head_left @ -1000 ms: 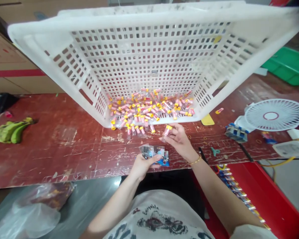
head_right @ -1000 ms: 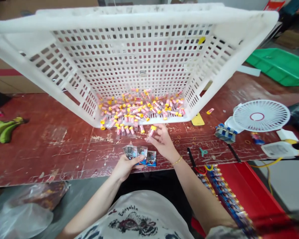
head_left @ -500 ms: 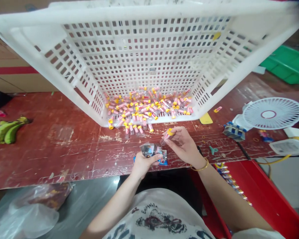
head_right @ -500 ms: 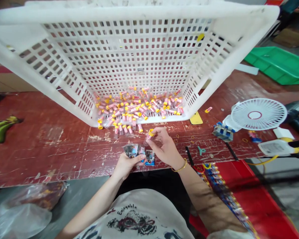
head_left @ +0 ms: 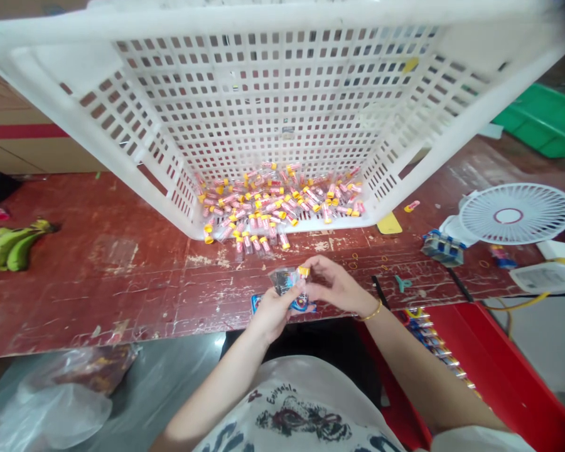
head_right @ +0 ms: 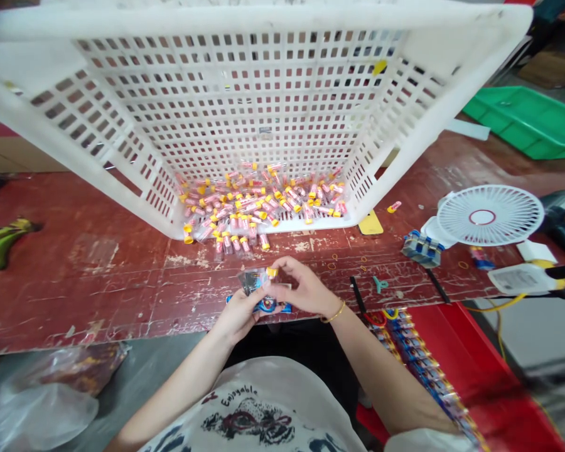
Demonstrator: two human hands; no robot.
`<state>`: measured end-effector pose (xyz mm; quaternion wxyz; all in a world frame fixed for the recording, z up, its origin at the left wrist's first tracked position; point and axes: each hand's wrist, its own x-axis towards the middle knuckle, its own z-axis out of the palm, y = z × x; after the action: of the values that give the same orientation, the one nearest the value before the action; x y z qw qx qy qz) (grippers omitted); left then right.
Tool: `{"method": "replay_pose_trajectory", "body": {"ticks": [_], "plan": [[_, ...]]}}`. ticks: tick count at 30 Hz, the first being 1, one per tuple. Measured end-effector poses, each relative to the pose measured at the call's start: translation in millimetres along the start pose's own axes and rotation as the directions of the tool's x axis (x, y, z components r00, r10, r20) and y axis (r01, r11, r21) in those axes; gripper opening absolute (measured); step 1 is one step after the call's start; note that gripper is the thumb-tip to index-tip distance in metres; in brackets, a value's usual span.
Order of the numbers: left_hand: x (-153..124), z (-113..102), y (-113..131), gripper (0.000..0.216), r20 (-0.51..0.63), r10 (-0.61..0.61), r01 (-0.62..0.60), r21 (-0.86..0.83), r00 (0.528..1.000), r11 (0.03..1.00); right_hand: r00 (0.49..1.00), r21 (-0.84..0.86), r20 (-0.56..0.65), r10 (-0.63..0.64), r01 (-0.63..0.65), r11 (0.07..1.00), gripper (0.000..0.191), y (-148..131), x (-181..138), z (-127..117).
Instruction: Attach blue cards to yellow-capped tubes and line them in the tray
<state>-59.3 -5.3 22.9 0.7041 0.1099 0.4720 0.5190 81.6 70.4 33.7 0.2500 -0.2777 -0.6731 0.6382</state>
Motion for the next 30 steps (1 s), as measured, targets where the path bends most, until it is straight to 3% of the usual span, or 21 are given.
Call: {"method": "replay_pose_trajectory", "body": {"ticks": [2, 4, 8, 14, 19, 30], "plan": [[1, 5, 2, 0.039, -0.011, -0.032, 0.032, -0.051, 0.999, 0.998, 1.0, -0.049, -0.001, -0.026, 0.026, 0.998, 0.07, 5, -9, 10], [2, 8, 2, 0.037, 0.008, -0.039, 0.039, -0.073, 0.999, 0.997, 0.994, -0.094, -0.092, -0.054, 0.046, 0.995, 0.082, 9, -16, 20], [1, 9, 1, 0.037, 0.045, -0.052, 0.055, -0.064, 0.998, 0.996, 0.978, -0.115, -0.208, -0.037, 0.013, 0.993, 0.064, 16, -20, 28], [0, 8, -4, 0.031, 0.032, -0.068, 0.07, -0.048, 0.997, 0.996, 0.962, -0.095, -0.269, -0.041, 0.016, 0.995, 0.065, 19, -22, 30], [2, 7, -7, 0.027, 0.036, -0.07, 0.073, -0.068, 0.997, 0.995, 0.974, -0.061, -0.226, 0.03, -0.045, 0.997, 0.058, 15, -24, 32], [1, 7, -8, 0.03, 0.042, -0.063, 0.066, -0.066, 0.997, 0.996, 0.976, -0.094, -0.219, -0.005, -0.016, 0.995, 0.057, 16, -24, 32]]}}
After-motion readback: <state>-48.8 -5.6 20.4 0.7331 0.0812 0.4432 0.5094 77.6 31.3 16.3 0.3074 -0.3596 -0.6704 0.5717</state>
